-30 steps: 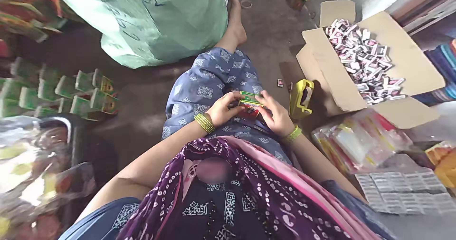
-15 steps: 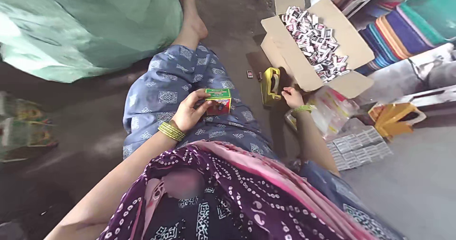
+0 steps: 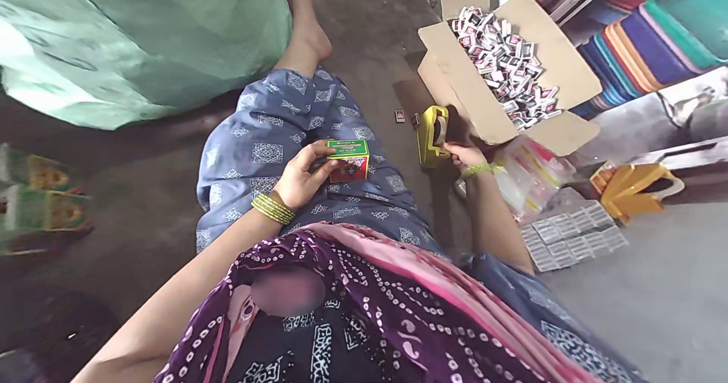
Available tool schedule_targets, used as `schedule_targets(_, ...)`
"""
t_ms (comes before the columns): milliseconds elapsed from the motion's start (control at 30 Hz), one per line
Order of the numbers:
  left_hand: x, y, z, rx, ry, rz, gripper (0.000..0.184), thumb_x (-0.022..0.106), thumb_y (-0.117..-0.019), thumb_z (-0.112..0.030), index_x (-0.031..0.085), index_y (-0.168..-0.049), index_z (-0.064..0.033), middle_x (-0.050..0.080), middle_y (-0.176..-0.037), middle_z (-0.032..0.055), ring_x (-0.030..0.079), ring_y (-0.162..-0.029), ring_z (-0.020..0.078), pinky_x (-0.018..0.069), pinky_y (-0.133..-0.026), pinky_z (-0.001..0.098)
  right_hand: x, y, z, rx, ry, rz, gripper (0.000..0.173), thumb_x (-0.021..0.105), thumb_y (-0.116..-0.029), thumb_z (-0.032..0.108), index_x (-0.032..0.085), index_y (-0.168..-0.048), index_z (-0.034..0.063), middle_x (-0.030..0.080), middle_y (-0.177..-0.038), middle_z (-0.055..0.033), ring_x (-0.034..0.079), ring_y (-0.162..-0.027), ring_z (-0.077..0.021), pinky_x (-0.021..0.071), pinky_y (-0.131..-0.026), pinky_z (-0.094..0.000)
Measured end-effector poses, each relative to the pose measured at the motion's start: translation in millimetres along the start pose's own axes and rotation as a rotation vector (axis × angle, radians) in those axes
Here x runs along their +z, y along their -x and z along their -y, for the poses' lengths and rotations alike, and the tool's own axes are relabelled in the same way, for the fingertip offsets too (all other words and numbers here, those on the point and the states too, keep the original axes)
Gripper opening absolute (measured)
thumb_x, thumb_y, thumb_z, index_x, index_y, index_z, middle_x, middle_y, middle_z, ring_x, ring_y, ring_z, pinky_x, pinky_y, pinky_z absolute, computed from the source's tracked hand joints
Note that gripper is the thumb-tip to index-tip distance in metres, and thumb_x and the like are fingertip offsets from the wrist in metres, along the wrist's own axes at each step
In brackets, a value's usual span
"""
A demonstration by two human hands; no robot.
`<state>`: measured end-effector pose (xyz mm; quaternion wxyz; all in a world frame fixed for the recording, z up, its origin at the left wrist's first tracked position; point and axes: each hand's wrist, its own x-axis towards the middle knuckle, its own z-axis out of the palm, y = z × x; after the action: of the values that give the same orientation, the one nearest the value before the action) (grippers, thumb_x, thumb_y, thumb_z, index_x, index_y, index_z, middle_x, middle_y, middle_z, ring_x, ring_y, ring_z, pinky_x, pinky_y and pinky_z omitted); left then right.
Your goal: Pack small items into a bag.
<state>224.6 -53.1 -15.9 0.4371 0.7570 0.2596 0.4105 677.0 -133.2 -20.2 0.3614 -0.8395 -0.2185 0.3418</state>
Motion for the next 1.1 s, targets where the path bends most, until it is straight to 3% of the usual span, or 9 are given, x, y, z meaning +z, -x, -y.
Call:
schedule_targets(167,0,-1,0,-0.005,-0.013,0.002,0.032,0.067,-0.0994,-0.016,0.061,-0.128,-0.0028,0.06,-0.138,0.0135,0.064,-0.121,0.0166,0.0565,-0.1,0.0339,-7,18,-13,0.004,0.068,0.064,0.034,0.076,-0.0934,0.031,0.072,-0.118,0.0086,0.067,-0.087,-0.0005,0.05,-0.061,-0.0047,0.0439,-0.057,-0.0235)
schedule_targets(267,1,-1,0,-0.018,-0.014,-0.004,0.032,0.067,-0.0991,-0.016,0.062,-0.127,-0.0023,0.06,-0.138,0.0141,0.064,-0.12,0.0167,0.0565,-0.1,0.0335,-5,28,-16,0.014,0.218,0.068,0.041,0.075,-0.0941,0.037,0.072,-0.124,0.0092,0.071,-0.119,-0.0126,0.066,-0.109,-0.0219,0.0512,-0.097,-0.0441)
schedule_targets(333,1,-1,-2,-0.026,-0.005,-0.001,0.032,0.067,-0.0991,-0.016,0.062,-0.127,-0.0022,0.059,-0.139,0.0143,0.064,-0.121,0.0167,0.0568,-0.099,0.0332,1,30,-18,0.02,0.225,0.059,0.042,0.074,-0.0947,0.037,0.071,-0.126,0.0089,0.069,-0.127,-0.015,0.063,-0.12,-0.0261,0.0477,-0.104,-0.0476)
schedule_targets(600,2,0,-1,-0.007,-0.022,-0.006,0.031,0.067,-0.0994,-0.017,0.062,-0.126,-0.0021,0.06,-0.138,0.0149,0.063,-0.122,0.0177,0.0564,-0.1,0.0342,15,35,-15,-0.13,0.361,-0.136,0.025,0.081,-0.0887,0.028,0.079,-0.105,0.009,0.074,-0.112,-0.0137,0.066,-0.113,-0.0295,0.0479,-0.103,-0.0525)
schedule_targets(833,1,-2,-1,0.03,-0.046,0.001,0.026,0.066,-0.0997,-0.018,0.065,-0.121,-0.0027,0.056,-0.142,0.0159,0.058,-0.13,0.0213,0.0553,-0.103,0.0366,14,45,9,-0.018,0.795,-0.035,0.031,0.072,-0.0913,0.027,0.076,-0.112,0.0044,0.071,-0.119,-0.0217,0.064,-0.118,-0.0385,0.0464,-0.103,-0.061)
schedule_targets(900,0,-3,1,0.044,-0.047,-0.004,0.026,0.066,-0.0997,-0.017,0.065,-0.121,-0.0027,0.057,-0.141,0.0159,0.057,-0.132,0.0218,0.0548,-0.104,0.037,14,43,7,-0.11,0.705,0.04,0.028,0.074,-0.0915,0.027,0.077,-0.109,0.0056,0.072,-0.116,-0.0174,0.065,-0.116,-0.0317,0.0472,-0.103,-0.055)
schedule_targets(1000,2,-4,0,0.022,-0.032,-0.02,0.024,0.065,-0.1,-0.016,0.067,-0.12,-0.0039,0.057,-0.141,0.0156,0.057,-0.131,0.0224,0.0546,-0.105,0.0382,34,57,13,-0.349,0.239,0.198,0.022,0.076,-0.093,0.023,0.076,-0.108,0.0065,0.074,-0.108,-0.0078,0.068,-0.101,-0.0142,0.054,-0.093,-0.0364)
schedule_targets(1067,3,-6,-1,-0.004,-0.034,-0.031,0.024,0.065,-0.1004,-0.018,0.068,-0.119,-0.0042,0.056,-0.141,0.016,0.059,-0.128,0.0218,0.0571,-0.1,0.0361,59,83,34,-0.422,-0.06,0.32,0.025,0.075,-0.0944,0.024,0.072,-0.111,0.006,0.072,-0.11,-0.0064,0.068,-0.094,-0.014,0.0582,-0.085,-0.0339)
schedule_targets(1100,4,-8,-1,-0.01,-0.033,-0.037,0.023,0.066,-0.1003,-0.018,0.068,-0.118,-0.0039,0.056,-0.14,0.016,0.059,-0.127,0.0216,0.0573,-0.099,0.0356,70,100,47,-0.45,-0.169,0.388,0.026,0.073,-0.0954,0.024,0.071,-0.115,0.0063,0.07,-0.12,-0.0069,0.069,-0.103,-0.0176,0.0596,-0.09,-0.0378)
